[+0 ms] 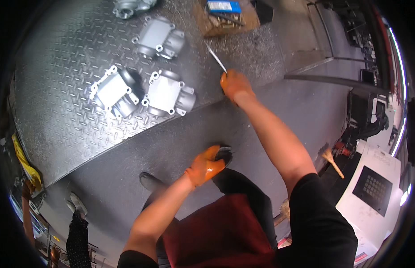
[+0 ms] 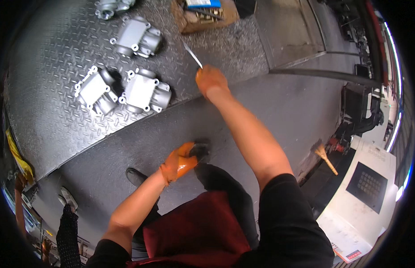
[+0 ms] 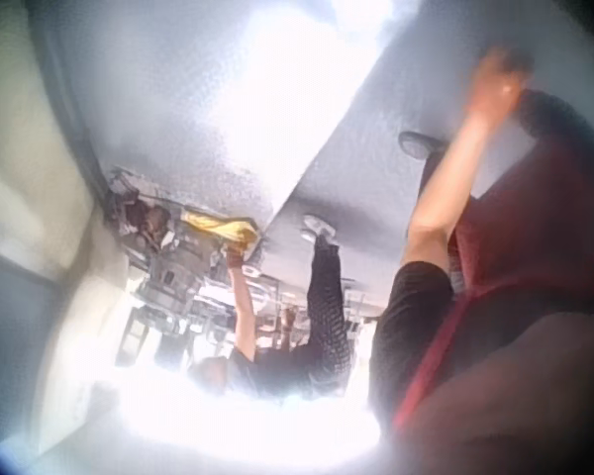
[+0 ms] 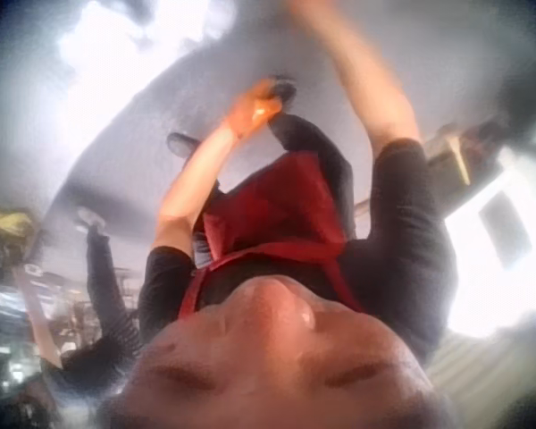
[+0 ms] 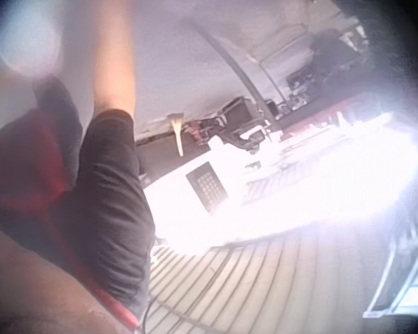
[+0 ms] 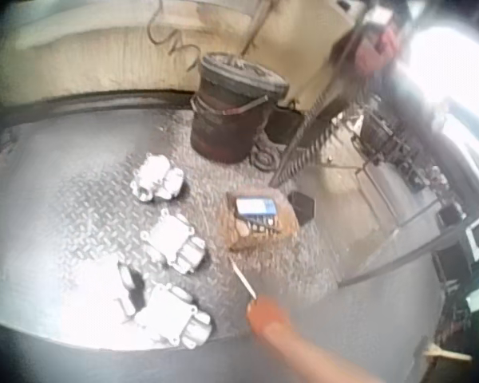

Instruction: The person handles metal housings on a table, wiping surfaces with a cloth and using a thin probe to check internal passages.

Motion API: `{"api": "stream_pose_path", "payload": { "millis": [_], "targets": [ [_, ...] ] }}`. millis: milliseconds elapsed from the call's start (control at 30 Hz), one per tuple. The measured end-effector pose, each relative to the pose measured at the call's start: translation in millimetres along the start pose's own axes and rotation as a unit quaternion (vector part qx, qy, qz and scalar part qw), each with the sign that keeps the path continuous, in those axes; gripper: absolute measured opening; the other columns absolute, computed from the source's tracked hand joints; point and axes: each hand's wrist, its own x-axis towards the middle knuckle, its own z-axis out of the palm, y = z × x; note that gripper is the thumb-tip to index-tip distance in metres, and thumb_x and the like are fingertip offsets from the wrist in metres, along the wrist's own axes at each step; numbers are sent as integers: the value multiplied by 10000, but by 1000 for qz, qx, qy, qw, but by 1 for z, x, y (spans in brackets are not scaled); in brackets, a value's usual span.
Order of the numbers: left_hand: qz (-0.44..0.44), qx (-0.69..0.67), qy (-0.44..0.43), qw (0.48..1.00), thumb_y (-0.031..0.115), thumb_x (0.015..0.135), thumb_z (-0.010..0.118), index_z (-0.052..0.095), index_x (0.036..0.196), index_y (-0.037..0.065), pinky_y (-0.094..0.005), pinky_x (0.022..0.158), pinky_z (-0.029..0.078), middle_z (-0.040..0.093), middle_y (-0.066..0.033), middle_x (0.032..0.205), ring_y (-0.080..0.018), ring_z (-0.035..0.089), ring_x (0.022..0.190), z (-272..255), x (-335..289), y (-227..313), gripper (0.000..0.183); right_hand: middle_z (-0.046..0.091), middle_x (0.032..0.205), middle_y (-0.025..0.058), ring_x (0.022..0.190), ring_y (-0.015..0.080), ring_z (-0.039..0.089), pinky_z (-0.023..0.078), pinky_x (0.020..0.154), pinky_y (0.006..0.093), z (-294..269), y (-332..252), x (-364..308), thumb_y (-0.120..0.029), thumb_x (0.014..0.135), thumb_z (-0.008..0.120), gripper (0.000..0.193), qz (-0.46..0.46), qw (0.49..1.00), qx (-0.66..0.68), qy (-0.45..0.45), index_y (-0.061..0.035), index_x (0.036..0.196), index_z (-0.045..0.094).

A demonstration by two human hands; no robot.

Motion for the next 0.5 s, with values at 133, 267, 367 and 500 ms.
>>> {"api": "stream_pose_path", "payload": {
  "millis": [133, 267, 367, 500],
  "targets": [
    [9, -18, -58, 998, 5, 901, 556, 602, 1267, -21, -273, 915, 468, 660, -63, 1107, -146, 586, 1031, -19, 42, -56, 370, 655, 1244, 241, 1186, 398, 616, 497, 1013, 444, 0, -10, 16, -484, 913, 582, 583, 25, 999, 1, 35, 5, 1226, 635],
    [61, -32, -73, 995, -18, 902, 526, 599, 1288, -15, -262, 961, 465, 673, -73, 1161, -143, 601, 1082, -44, 69, -100, 392, 649, 1300, 217, 1217, 345, 621, 479, 1032, 379, -32, 51, 1, -453, 900, 654, 649, -44, 988, 61, 137, 14, 1346, 588],
    [70, -4, -95, 993, -18, 952, 549, 592, 1311, 2, -265, 961, 492, 681, -73, 1207, -146, 620, 1127, -66, 85, -112, 362, 708, 1152, 216, 1098, 349, 671, 512, 945, 408, -27, 117, -15, -427, 924, 619, 553, -57, 992, 45, 103, -13, 1290, 629],
    [59, 6, -80, 995, 11, 945, 590, 590, 1306, -13, -274, 998, 477, 681, -91, 1207, -166, 626, 1123, -79, 97, -113, 362, 730, 1114, 187, 1053, 334, 692, 517, 916, 426, 6, 158, -19, -415, 938, 626, 522, -65, 995, -64, -40, -16, 1274, 645]
  ]
}}
